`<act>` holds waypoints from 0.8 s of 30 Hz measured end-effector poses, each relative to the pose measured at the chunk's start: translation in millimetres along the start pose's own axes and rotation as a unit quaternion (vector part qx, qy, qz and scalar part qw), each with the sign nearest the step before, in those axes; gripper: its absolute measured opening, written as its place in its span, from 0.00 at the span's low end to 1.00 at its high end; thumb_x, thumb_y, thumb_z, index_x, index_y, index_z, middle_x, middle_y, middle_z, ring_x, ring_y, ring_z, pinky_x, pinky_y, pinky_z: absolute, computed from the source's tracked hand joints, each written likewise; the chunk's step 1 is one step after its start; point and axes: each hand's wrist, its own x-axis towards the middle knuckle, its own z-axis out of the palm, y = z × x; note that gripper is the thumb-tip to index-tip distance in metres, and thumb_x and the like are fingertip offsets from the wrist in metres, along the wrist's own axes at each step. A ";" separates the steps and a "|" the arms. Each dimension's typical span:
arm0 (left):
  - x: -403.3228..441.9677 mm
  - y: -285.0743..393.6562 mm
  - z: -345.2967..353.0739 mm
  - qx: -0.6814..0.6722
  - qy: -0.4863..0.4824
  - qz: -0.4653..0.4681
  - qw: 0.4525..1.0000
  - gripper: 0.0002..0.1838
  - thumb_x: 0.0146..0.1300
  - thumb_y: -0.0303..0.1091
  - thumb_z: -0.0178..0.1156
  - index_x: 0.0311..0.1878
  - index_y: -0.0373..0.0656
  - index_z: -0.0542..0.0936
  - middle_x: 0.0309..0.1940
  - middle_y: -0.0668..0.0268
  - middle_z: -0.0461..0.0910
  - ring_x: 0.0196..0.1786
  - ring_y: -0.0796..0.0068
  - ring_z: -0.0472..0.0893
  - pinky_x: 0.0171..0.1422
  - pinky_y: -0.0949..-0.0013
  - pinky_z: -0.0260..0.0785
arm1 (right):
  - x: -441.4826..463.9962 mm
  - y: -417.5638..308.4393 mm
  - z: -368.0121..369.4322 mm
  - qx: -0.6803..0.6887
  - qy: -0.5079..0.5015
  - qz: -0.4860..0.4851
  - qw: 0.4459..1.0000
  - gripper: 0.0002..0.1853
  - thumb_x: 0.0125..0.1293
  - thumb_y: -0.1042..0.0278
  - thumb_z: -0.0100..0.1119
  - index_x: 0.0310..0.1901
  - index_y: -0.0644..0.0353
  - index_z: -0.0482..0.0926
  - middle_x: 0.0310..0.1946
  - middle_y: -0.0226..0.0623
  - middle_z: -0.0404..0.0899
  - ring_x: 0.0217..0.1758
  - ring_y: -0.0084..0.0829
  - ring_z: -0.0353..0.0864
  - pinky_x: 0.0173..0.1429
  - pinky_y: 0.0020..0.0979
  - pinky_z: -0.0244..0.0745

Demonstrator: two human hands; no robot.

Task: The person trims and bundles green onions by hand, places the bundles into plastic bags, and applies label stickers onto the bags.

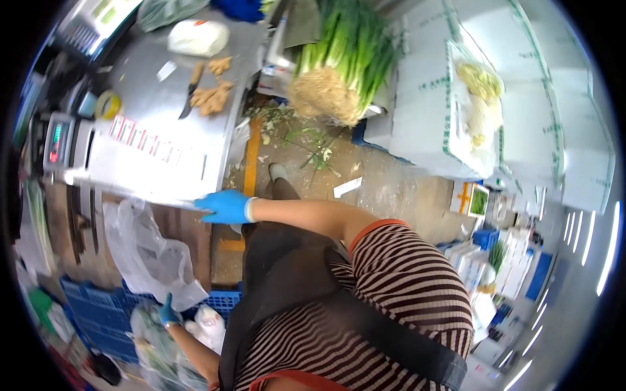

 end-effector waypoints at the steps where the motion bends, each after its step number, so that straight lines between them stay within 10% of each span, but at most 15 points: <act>1: -28.5 19.1 17.3 0.034 0.038 0.101 0.994 0.55 0.52 0.35 0.75 0.75 0.28 0.51 0.74 0.51 0.59 0.73 0.57 0.62 0.76 0.57 0.54 | -20.6 32.2 -13.2 0.067 0.034 0.053 0.996 0.27 0.68 0.49 0.56 0.65 0.52 0.73 0.52 0.46 0.82 0.53 0.46 0.82 0.59 0.41 0.76; 4: -89.4 71.9 62.4 0.389 0.188 0.239 0.870 0.39 0.61 0.36 0.66 0.71 0.29 0.63 0.68 0.46 0.68 0.67 0.54 0.71 0.71 0.60 0.63 | -97.2 89.6 -96.2 0.068 0.274 0.165 0.945 0.21 0.69 0.55 0.56 0.59 0.54 0.78 0.52 0.44 0.82 0.53 0.43 0.83 0.59 0.37 0.77; 10: -223.3 192.2 313.1 0.323 -0.158 0.268 0.894 0.23 0.66 0.30 0.57 0.64 0.38 0.75 0.58 0.55 0.80 0.52 0.66 0.81 0.57 0.66 0.73 | -150.4 234.1 -270.5 0.157 0.573 0.313 0.741 0.43 0.61 0.45 0.66 0.69 0.69 0.64 0.59 0.54 0.76 0.60 0.42 0.79 0.60 0.37 0.75; 12: -246.9 217.5 403.9 0.323 -0.243 0.492 0.771 0.23 0.66 0.28 0.57 0.64 0.39 0.76 0.55 0.54 0.81 0.50 0.63 0.83 0.54 0.64 0.74 | -120.0 250.4 -320.9 0.127 0.619 0.354 0.689 0.57 0.54 0.41 0.71 0.74 0.68 0.51 0.64 0.56 0.71 0.63 0.47 0.76 0.63 0.40 0.74; 18: -311.5 321.4 616.8 0.338 -0.317 0.489 0.739 0.23 0.64 0.29 0.60 0.64 0.47 0.76 0.42 0.57 0.81 0.43 0.63 0.82 0.50 0.64 0.74 | -44.2 260.7 -380.5 0.120 0.487 0.599 0.624 0.68 0.46 0.40 0.77 0.76 0.66 0.39 0.66 0.58 0.66 0.65 0.48 0.73 0.65 0.45 0.74; 24: -346.4 349.0 708.2 0.252 -0.353 0.484 0.760 0.24 0.63 0.29 0.62 0.64 0.49 0.77 0.44 0.59 0.80 0.42 0.68 0.81 0.49 0.68 0.74 | -91.5 292.1 -394.9 0.196 0.485 0.482 0.703 0.59 0.52 0.60 0.75 0.76 0.68 0.41 0.64 0.59 0.70 0.61 0.50 0.77 0.64 0.40 0.77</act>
